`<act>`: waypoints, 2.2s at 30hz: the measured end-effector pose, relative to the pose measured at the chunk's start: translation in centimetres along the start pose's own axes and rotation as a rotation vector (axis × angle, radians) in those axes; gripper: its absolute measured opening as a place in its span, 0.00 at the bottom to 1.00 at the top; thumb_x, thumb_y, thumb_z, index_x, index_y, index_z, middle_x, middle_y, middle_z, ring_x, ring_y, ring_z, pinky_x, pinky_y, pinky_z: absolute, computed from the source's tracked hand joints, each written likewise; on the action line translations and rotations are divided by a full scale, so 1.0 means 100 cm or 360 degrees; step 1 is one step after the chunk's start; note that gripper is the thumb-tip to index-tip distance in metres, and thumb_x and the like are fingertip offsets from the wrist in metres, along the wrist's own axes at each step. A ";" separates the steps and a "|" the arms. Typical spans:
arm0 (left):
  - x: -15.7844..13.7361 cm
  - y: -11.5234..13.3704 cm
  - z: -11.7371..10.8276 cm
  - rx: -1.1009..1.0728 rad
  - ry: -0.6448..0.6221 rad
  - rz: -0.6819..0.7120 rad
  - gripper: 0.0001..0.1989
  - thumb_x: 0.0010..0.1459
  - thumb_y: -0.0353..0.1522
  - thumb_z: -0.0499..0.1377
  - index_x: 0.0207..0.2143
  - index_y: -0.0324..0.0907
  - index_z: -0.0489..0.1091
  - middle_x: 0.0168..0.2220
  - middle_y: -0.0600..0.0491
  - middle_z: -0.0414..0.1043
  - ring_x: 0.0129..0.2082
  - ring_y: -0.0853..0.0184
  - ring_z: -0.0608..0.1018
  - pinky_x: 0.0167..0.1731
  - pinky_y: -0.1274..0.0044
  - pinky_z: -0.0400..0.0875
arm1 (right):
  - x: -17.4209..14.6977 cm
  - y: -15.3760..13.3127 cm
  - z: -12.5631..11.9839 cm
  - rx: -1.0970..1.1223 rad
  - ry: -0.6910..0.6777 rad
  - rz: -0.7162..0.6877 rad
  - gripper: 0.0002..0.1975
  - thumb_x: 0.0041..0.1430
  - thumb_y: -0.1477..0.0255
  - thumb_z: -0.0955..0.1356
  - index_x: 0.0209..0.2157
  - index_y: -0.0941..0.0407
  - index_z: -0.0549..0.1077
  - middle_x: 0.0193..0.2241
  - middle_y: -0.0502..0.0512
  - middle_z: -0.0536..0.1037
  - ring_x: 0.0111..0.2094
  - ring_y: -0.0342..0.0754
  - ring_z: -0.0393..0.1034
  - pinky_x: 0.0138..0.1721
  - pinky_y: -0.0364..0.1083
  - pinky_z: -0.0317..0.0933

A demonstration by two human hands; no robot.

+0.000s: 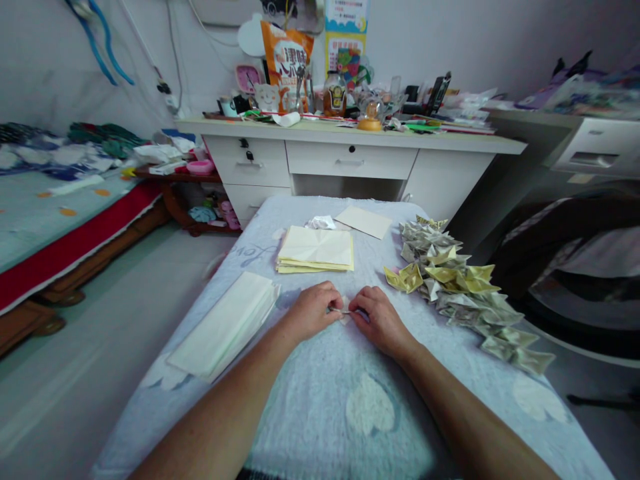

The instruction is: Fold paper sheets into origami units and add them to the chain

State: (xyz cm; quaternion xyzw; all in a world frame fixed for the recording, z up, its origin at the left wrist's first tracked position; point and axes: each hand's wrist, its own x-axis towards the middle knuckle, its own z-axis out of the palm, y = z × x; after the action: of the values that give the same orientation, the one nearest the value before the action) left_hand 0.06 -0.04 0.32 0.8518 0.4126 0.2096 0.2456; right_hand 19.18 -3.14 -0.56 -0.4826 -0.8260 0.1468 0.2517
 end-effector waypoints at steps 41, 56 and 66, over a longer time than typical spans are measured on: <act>0.001 -0.004 0.004 0.0287 0.0045 -0.0162 0.07 0.56 0.30 0.56 0.26 0.41 0.71 0.31 0.52 0.68 0.36 0.64 0.70 0.39 0.74 0.61 | 0.007 0.003 0.010 -0.0253 0.0072 0.0369 0.06 0.59 0.71 0.67 0.27 0.56 0.71 0.34 0.57 0.70 0.38 0.51 0.59 0.36 0.49 0.49; 0.001 0.005 -0.002 0.0329 0.0003 -0.0499 0.06 0.53 0.35 0.60 0.25 0.44 0.72 0.37 0.54 0.70 0.42 0.62 0.69 0.43 0.71 0.61 | 0.007 -0.004 0.006 -0.0287 0.0013 0.0472 0.06 0.59 0.70 0.67 0.29 0.56 0.71 0.36 0.55 0.69 0.40 0.51 0.59 0.39 0.48 0.49; 0.002 0.004 -0.005 0.0309 -0.0027 -0.0528 0.05 0.53 0.34 0.59 0.25 0.44 0.71 0.37 0.54 0.70 0.43 0.61 0.69 0.42 0.70 0.60 | 0.004 -0.003 0.007 -0.0233 0.0004 0.0285 0.08 0.61 0.73 0.65 0.39 0.50 0.75 0.37 0.54 0.70 0.42 0.50 0.58 0.41 0.48 0.48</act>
State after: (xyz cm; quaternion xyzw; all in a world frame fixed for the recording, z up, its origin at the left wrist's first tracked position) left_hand 0.15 -0.02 0.99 0.7935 0.5636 0.1182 0.1969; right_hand 18.42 -2.96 -0.87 -0.5716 -0.7878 0.1074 0.2028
